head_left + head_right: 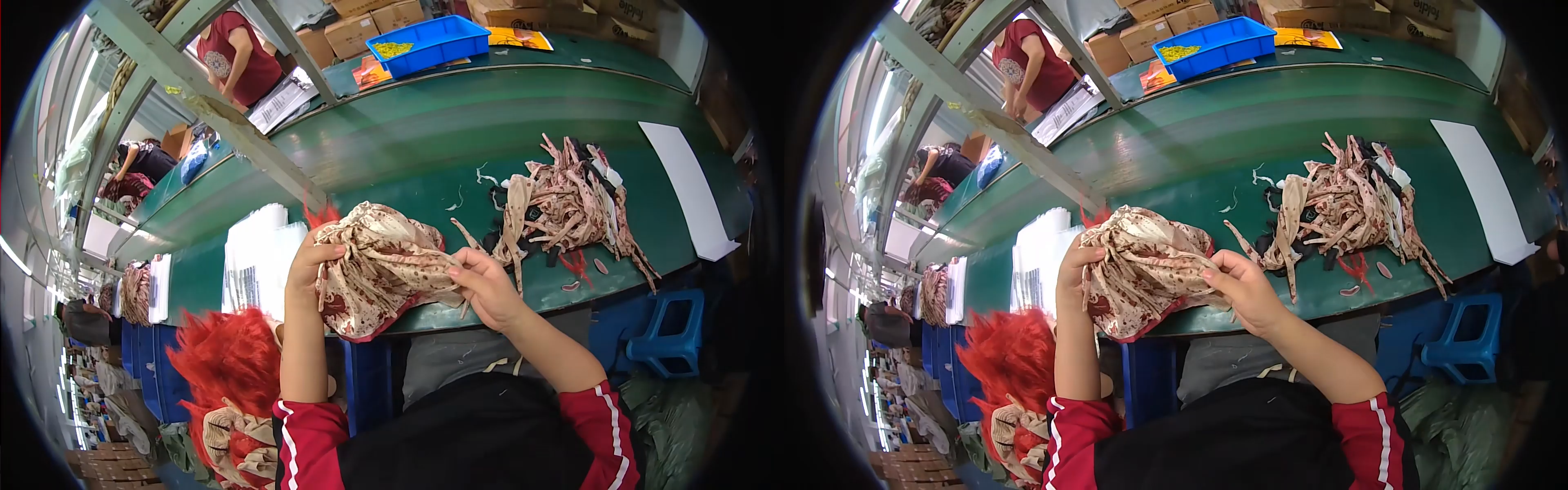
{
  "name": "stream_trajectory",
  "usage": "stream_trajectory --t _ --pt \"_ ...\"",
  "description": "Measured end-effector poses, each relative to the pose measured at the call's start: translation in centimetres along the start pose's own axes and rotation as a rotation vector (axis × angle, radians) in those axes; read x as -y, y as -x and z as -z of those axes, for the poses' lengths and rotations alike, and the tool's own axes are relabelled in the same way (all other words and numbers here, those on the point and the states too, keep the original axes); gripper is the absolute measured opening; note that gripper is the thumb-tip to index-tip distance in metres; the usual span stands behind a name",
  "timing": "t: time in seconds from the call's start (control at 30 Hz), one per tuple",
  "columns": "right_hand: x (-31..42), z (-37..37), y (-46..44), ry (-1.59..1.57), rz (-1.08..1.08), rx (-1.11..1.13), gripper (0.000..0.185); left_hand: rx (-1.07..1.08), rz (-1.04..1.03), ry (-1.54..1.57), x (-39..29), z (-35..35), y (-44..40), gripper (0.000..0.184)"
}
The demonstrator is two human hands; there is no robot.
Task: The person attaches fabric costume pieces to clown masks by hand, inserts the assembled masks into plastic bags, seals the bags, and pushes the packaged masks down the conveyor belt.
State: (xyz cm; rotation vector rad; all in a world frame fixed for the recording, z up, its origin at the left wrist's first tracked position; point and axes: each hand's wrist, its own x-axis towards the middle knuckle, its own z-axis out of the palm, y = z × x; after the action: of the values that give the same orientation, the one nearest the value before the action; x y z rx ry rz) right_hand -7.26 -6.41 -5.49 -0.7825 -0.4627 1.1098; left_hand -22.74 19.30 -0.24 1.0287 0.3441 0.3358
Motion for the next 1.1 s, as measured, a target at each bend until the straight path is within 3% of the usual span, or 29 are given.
stream_trajectory --t 0.13,0.23,0.3,0.43,0.6,0.67,0.9,1.0,1.07,1.1 --pt "2.0 -2.4 0.7 -0.108 -0.009 -0.032 0.006 -0.001 0.001 -0.009 0.0 -0.5 0.1 0.044" --pt "1.9 -2.8 0.8 -0.059 0.004 -0.009 0.018 0.002 0.002 -0.013 -0.1 -0.6 0.0 0.042" --pt "0.9 -2.7 1.3 0.162 0.155 0.023 0.028 -0.006 -0.004 0.029 0.0 -0.7 -0.1 0.043" --pt "0.9 -4.5 1.8 0.223 0.208 0.074 0.042 0.002 0.002 0.028 0.2 -0.5 -0.2 0.044" --pt "0.7 -5.8 1.2 0.295 0.214 0.086 0.044 -0.025 0.019 0.042 0.3 -1.5 0.0 0.047" --pt "0.6 -6.3 0.8 0.142 0.173 0.089 0.044 -0.020 0.022 0.036 0.4 -1.5 -0.1 0.048" --pt "0.3 -6.9 0.6 0.107 0.182 0.068 0.045 -0.002 0.029 0.061 0.2 -1.5 0.0 0.047" --pt "-0.5 -6.1 1.4 0.369 0.196 0.040 0.046 -0.017 0.003 0.043 -0.1 -0.7 0.3 0.047" --pt "-0.1 -5.3 2.4 0.949 0.254 -0.001 0.056 -0.010 -0.015 0.056 -0.7 0.0 0.7 0.047" --pt "0.3 -5.2 2.9 0.953 0.256 0.007 0.056 -0.013 -0.024 0.058 -1.0 0.2 0.9 0.047"
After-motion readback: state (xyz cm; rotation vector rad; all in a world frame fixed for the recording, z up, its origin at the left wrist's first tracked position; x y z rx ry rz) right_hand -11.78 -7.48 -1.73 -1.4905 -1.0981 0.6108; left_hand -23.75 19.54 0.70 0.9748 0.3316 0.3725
